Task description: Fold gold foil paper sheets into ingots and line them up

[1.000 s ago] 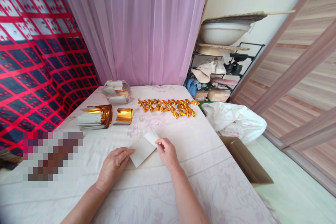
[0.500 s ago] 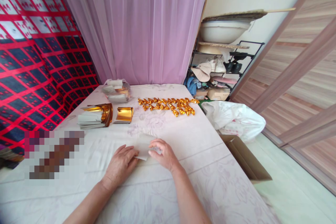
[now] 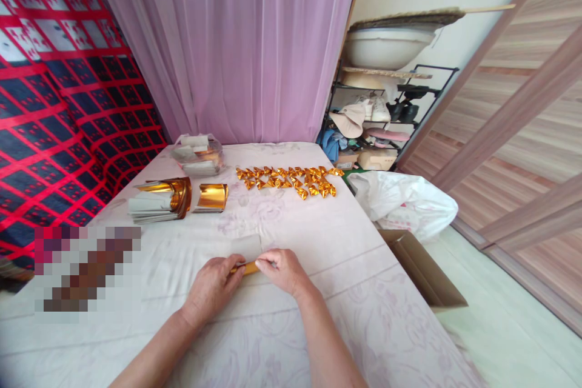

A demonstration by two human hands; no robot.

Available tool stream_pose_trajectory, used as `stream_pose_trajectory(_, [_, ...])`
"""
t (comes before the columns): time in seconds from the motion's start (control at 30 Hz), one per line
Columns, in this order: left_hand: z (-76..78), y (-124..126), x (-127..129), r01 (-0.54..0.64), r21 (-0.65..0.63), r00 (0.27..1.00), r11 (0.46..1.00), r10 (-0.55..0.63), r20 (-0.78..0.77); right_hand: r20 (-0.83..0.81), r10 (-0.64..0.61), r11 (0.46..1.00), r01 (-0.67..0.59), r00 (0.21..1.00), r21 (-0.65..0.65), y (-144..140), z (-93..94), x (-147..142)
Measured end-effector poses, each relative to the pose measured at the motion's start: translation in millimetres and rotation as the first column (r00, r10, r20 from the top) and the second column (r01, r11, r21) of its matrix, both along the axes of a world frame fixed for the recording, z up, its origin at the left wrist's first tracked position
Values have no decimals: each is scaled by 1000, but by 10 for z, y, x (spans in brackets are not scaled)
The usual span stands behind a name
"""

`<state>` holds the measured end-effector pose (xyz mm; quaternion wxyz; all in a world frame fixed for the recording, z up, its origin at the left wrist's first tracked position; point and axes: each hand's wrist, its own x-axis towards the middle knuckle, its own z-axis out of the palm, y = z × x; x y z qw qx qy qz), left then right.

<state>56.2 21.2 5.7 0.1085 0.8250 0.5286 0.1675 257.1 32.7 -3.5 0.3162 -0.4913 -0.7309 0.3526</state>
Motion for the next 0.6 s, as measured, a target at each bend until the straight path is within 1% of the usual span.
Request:
stream_pose_trajectory(0.1, [-86, 17, -46, 3, 24, 995, 1000, -6, 103, 32, -30, 1000, 30, 999, -5, -4, 7, -13])
stream_pose_trajectory(0.2, [-145, 32, -78, -8, 33, 985, 999, 2, 171, 24, -63, 998, 63, 998, -19, -14, 5, -38])
stream_pose_trajectory(0.33, [-190, 37, -92, -33, 35, 973, 999, 24, 229, 42, -96, 995, 97, 995, -22, -21, -21, -69])
stream_pose_trajectory(0.6, [-256, 50, -108, -72, 26, 943, 997, 59, 327, 109, -151, 989, 150, 983, 15, 2, -79, -102])
